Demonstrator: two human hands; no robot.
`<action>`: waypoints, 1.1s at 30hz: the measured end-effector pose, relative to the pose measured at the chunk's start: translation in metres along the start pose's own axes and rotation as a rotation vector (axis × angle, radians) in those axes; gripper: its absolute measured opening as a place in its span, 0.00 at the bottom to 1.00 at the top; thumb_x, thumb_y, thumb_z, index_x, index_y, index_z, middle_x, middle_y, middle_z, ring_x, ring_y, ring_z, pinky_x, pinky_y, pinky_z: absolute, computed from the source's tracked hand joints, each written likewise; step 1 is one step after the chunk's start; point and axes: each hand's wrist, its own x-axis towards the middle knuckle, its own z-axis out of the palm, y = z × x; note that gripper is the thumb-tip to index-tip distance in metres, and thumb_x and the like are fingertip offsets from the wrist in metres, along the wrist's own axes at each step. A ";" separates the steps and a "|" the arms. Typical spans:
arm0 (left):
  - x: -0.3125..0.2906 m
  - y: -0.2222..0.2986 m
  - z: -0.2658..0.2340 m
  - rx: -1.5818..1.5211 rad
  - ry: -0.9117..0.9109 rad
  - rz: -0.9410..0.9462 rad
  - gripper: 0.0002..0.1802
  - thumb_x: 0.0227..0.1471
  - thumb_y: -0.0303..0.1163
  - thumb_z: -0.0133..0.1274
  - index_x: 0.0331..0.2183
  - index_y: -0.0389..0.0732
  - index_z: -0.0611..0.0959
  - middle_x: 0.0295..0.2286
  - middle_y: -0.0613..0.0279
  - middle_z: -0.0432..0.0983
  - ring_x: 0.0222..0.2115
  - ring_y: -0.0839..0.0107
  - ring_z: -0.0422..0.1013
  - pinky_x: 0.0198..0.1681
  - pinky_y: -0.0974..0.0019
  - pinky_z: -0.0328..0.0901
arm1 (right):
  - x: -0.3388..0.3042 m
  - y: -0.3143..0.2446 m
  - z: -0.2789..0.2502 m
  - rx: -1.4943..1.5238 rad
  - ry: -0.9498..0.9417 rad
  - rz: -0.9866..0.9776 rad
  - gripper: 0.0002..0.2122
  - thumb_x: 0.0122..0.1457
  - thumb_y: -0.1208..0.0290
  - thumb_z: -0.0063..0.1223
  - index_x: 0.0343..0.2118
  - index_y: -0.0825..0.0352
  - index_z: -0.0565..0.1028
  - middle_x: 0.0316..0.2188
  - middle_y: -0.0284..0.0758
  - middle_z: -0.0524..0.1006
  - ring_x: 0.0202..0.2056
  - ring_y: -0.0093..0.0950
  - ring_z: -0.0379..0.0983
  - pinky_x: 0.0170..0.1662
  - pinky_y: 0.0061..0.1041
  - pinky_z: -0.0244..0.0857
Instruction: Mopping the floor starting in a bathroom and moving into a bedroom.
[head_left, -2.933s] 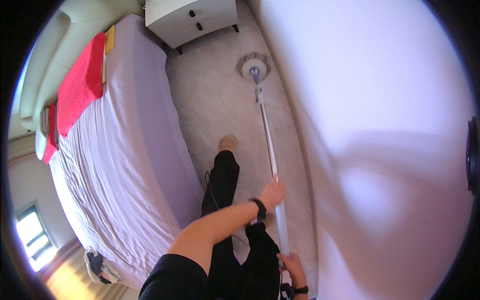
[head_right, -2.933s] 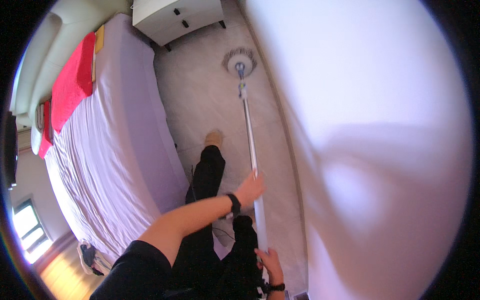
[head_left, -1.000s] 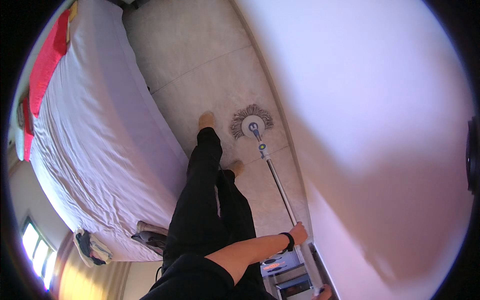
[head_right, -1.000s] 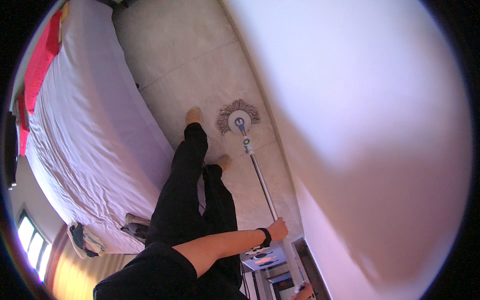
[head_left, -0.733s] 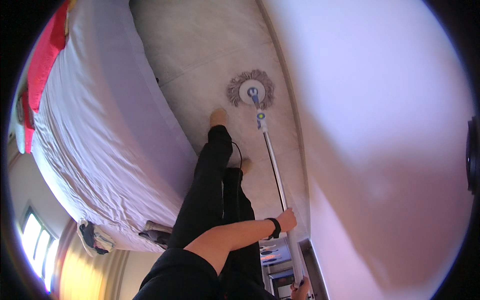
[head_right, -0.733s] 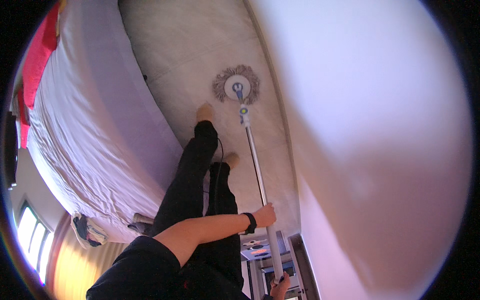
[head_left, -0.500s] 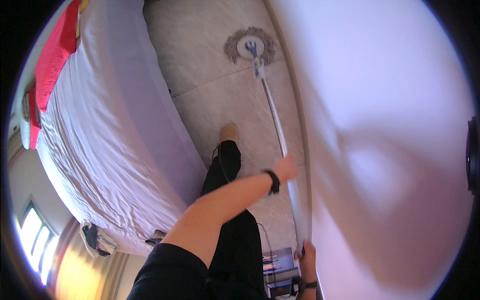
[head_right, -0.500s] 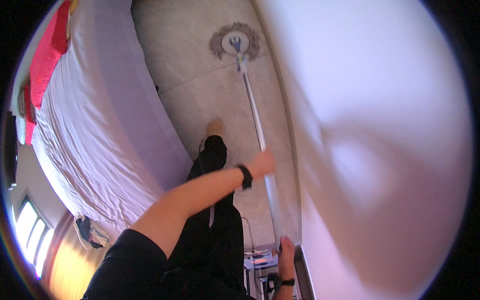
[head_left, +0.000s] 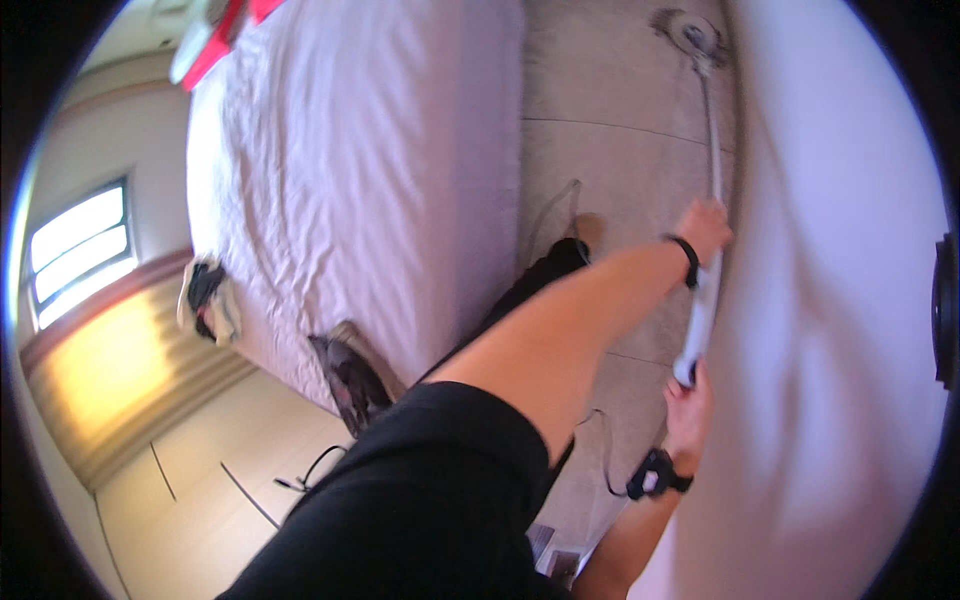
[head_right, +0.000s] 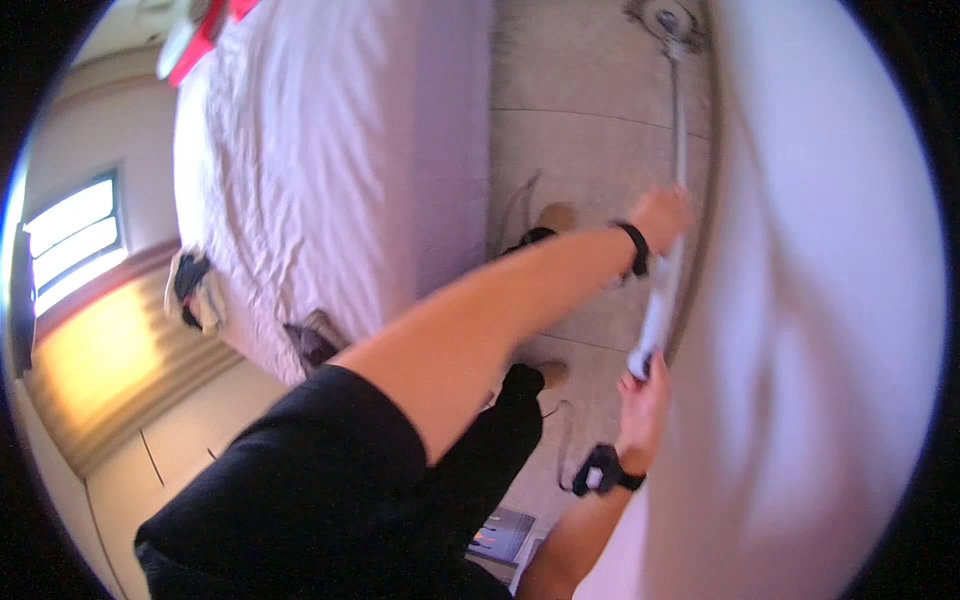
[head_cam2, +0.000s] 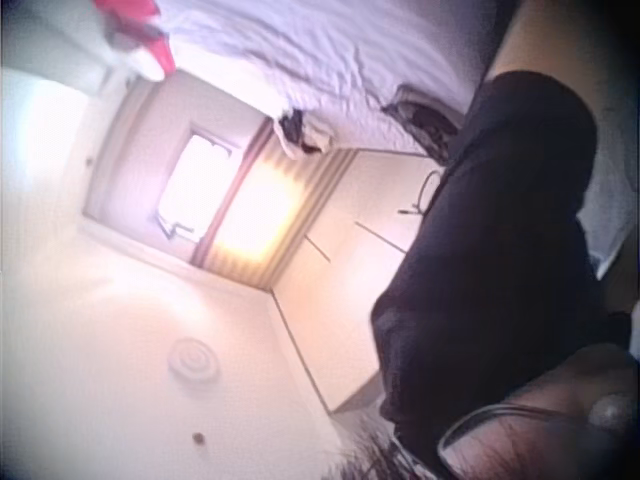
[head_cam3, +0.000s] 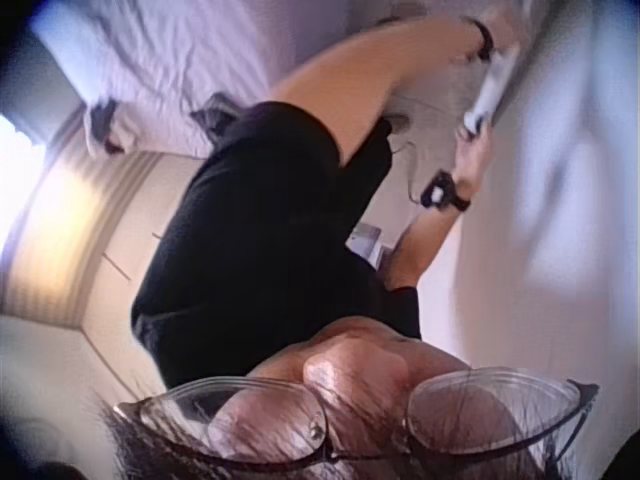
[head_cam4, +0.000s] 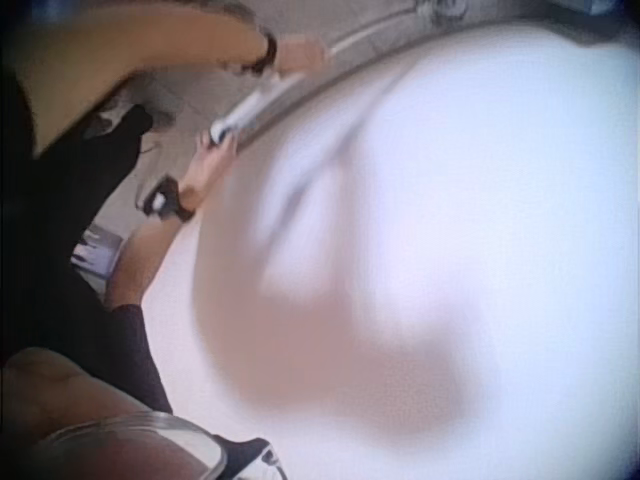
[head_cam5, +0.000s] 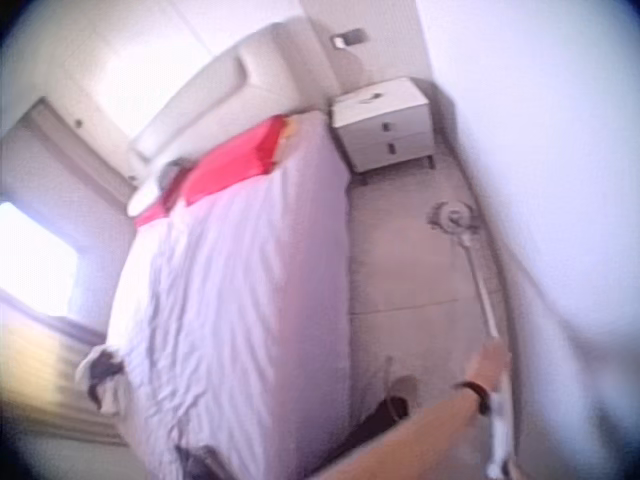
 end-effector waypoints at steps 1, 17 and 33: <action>-0.024 0.000 0.012 -0.097 -0.134 -0.006 0.25 0.40 0.41 0.56 0.44 0.50 0.77 0.51 0.54 0.62 0.55 0.53 0.53 0.53 0.44 0.50 | -0.020 0.015 -0.005 0.007 -0.012 0.056 0.09 0.58 0.62 0.46 0.26 0.61 0.69 0.19 0.26 0.66 0.16 0.18 0.52 0.21 0.19 0.48; -0.450 0.454 0.055 -0.564 -0.690 0.664 0.08 0.45 0.38 0.49 0.27 0.51 0.83 0.28 0.68 0.77 0.34 0.70 0.70 0.42 0.57 0.54 | -0.486 0.148 -0.286 -0.864 0.918 0.104 0.07 0.56 0.70 0.43 0.35 0.65 0.69 0.21 0.28 0.64 0.23 0.19 0.58 0.23 0.21 0.57; -0.202 0.022 0.061 -0.379 0.019 0.311 0.05 0.35 0.29 0.49 0.16 0.40 0.79 0.19 0.54 0.73 0.23 0.57 0.68 0.33 0.56 0.62 | -0.159 0.081 -0.030 -0.736 0.327 0.041 0.13 0.61 0.61 0.40 0.26 0.65 0.67 0.16 0.28 0.64 0.16 0.21 0.64 0.19 0.23 0.64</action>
